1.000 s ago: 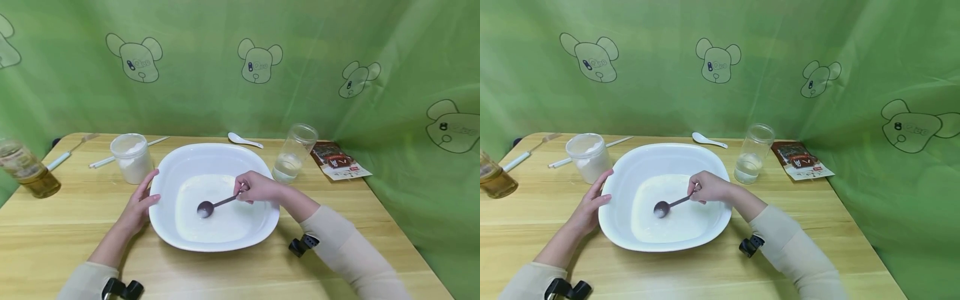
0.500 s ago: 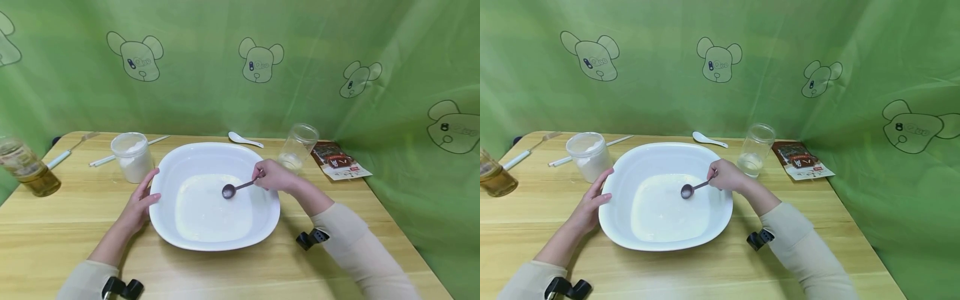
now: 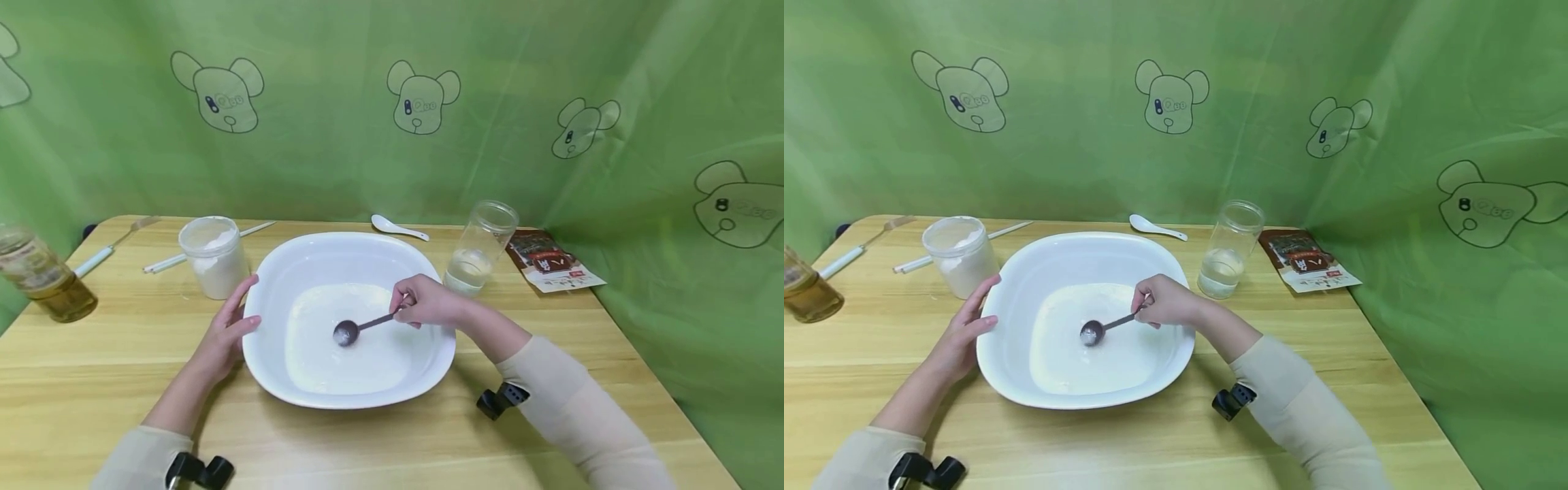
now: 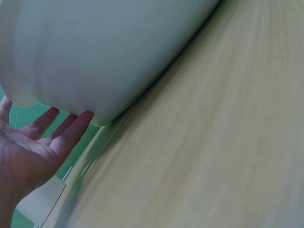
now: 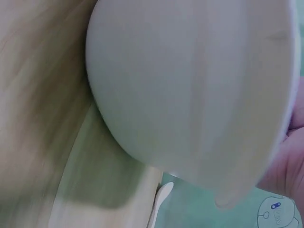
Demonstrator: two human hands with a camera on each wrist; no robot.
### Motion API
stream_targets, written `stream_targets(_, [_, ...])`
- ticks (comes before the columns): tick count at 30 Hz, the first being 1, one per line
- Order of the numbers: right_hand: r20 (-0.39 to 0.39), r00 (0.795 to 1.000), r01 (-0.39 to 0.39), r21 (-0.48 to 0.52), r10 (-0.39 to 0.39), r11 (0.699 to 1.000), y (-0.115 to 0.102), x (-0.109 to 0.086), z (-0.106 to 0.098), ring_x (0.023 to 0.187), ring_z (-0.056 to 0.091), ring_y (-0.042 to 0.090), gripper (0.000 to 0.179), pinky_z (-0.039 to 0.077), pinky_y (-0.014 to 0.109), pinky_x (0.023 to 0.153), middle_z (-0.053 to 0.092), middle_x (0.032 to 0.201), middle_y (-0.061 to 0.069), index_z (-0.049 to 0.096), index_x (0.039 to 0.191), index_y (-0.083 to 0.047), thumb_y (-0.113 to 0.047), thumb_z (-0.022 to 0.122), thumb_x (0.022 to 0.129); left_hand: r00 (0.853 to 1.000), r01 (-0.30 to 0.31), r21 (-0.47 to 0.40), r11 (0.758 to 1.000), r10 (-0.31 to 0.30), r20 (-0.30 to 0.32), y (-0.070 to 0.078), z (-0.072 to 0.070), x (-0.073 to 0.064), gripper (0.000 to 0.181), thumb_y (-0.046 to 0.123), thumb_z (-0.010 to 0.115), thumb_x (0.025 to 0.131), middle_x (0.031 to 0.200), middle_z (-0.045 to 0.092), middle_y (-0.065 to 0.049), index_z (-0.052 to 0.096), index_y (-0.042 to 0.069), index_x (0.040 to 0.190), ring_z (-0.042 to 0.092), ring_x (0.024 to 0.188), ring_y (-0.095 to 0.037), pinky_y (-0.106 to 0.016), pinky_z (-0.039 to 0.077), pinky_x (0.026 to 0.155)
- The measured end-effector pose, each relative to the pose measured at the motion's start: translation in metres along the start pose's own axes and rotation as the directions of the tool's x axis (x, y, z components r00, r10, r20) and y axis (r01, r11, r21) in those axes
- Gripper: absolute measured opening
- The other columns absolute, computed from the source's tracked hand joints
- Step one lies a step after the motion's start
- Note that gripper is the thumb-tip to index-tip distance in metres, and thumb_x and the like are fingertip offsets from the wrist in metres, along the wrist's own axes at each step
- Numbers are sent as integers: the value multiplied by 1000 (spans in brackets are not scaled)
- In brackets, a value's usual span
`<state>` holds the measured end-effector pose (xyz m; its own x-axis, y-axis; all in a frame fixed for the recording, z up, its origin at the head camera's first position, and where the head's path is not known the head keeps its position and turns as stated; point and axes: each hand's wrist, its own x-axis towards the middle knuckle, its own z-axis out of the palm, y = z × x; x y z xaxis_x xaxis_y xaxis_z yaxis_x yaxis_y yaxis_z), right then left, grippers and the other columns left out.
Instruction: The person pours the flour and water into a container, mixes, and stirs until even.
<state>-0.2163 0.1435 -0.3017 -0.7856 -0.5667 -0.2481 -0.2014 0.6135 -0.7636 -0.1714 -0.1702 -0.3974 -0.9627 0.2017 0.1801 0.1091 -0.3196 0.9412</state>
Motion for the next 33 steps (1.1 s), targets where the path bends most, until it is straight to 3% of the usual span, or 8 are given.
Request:
stream_targets(4, [23,1000,-5,-12,6,1000,2,-10,-8,43,39,11,7,30,19,41,43,49,2,55,75,1,7,54,74,1000,-6,1,1000,6,5,-1,-1,1,56,-1,42,83,114,40,-15,28,19,134,55,90,-19,-36,52,65])
stream_targets(9, [-57,998,-43,-98,37,994,3,-14,-20,43,40,11,7,33,20,39,46,53,3,55,74,1,8,53,73,1000,0,4,1000,0,6,0,-2,2,57,0,42,84,115,38,-15,28,20,135,55,90,-19,-36,52,65])
stream_targets(13, [-135,990,-56,-149,36,987,2,-4,-22,45,41,12,6,33,20,40,48,54,5,56,78,1,5,54,74,1000,4,6,1000,-4,0,1,-2,2,56,0,43,84,115,37,-16,28,20,134,55,90,-18,-36,52,64])
stream_targets(17, [-157,987,-42,-139,20,989,3,12,-14,46,42,13,5,32,21,43,48,52,4,56,81,1,2,55,76,1000,6,7,1000,-6,0,1,-2,1,57,0,43,84,117,35,-17,27,19,135,54,91,-18,-36,51,65])
stream_targets(24, [-42,998,51,-33,-52,998,-1,26,11,44,41,12,5,30,20,43,45,48,3,56,82,1,3,55,78,1000,28,-1,1000,-28,-7,1,-1,0,59,1,43,83,123,29,-20,24,19,136,54,92,-18,-36,51,66])
stream_targets(29, [80,992,98,-36,-95,995,-2,10,12,42,39,10,6,30,18,43,44,46,1,57,78,-1,4,55,76,1000,30,-7,1000,-30,-4,1,-1,0,60,2,44,83,122,30,-19,23,19,136,54,92,-18,-36,51,67])
stream_targets(33, [88,991,109,-101,-100,989,-1,-9,0,43,39,9,8,31,17,41,44,49,0,56,74,-1,6,54,74,1000,11,-14,1000,-11,-1,-1,-1,0,58,1,44,83,119,34,-17,26,19,135,54,90,-19,-35,51,66])
